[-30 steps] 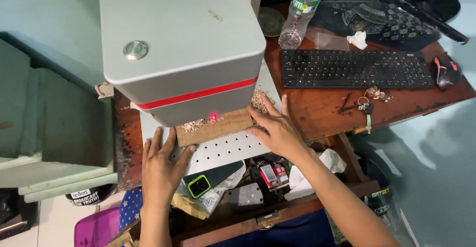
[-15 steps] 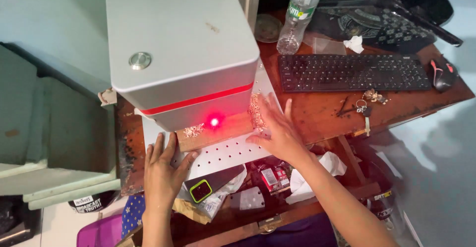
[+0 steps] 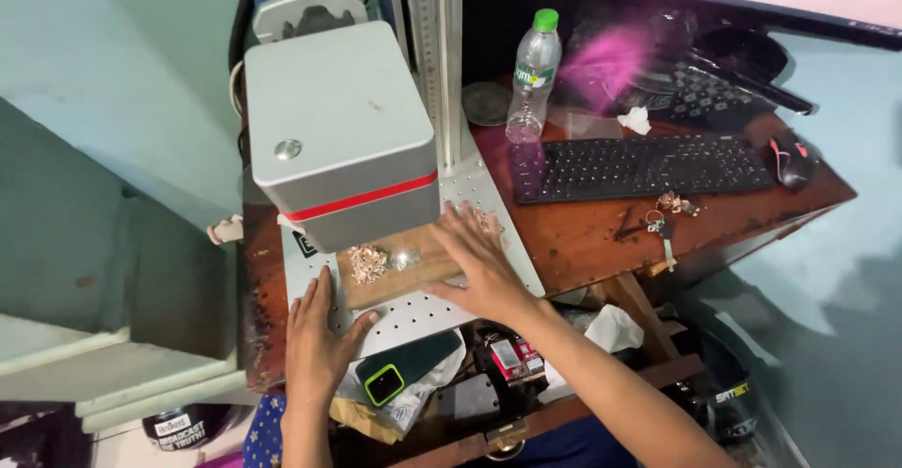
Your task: Engraving small metal jewelry charms using a laser engraving machine by manually placing and removing each piece.
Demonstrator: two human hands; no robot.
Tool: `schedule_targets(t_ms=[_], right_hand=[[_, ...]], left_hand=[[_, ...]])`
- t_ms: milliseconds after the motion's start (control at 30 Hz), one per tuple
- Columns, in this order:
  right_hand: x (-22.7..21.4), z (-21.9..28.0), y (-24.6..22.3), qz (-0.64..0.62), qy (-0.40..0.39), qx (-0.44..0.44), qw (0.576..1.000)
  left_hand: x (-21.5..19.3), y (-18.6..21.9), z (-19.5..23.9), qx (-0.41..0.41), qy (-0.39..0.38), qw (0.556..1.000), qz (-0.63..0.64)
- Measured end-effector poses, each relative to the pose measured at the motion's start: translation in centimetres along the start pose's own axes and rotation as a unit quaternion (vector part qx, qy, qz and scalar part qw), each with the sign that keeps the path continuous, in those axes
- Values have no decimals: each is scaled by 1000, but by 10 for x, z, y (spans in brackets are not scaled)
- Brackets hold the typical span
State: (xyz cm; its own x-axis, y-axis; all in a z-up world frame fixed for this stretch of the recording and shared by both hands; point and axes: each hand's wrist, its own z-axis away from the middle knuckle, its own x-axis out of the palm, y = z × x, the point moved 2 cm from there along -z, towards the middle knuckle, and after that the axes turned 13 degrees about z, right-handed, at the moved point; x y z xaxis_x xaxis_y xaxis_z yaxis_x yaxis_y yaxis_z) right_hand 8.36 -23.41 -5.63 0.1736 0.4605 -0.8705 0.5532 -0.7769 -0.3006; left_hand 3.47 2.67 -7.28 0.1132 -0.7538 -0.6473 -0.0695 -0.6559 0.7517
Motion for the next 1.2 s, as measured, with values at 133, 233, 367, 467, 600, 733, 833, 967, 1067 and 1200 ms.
schedule_targets(t_ms=[133,233,367,467,600,733,833,967,1067,1200], right_hand=[[15,-3,7,15,23,-24,999],[15,3,9,31,44,-22,998],[12,2,4,35,47,1,998],[7,-2,-2,15,48,34,998],[15,-12,2,-30,10,63,997],[22,-29,-10,-41,17,41,998],[31,-37,-12,-13,3,50,999],[33,-40,-9,-32,-5,68,997],[18,-37,3,-59,55,84,993],[11,-20,54,24,188,105,976]], left_hand=[[-5,8,2,6,1,1000,23],[-5,10,6,15,0,999,36],[-13,28,11,4,0,1000,29],[-16,32,14,-6,5,999,34],[-13,25,13,7,9,999,36],[-10,20,12,9,21,999,40],[-13,24,14,1,15,999,43],[-10,13,3,18,49,989,140],[-5,0,-10,19,80,986,144],[0,7,-13,-34,88,990,109]])
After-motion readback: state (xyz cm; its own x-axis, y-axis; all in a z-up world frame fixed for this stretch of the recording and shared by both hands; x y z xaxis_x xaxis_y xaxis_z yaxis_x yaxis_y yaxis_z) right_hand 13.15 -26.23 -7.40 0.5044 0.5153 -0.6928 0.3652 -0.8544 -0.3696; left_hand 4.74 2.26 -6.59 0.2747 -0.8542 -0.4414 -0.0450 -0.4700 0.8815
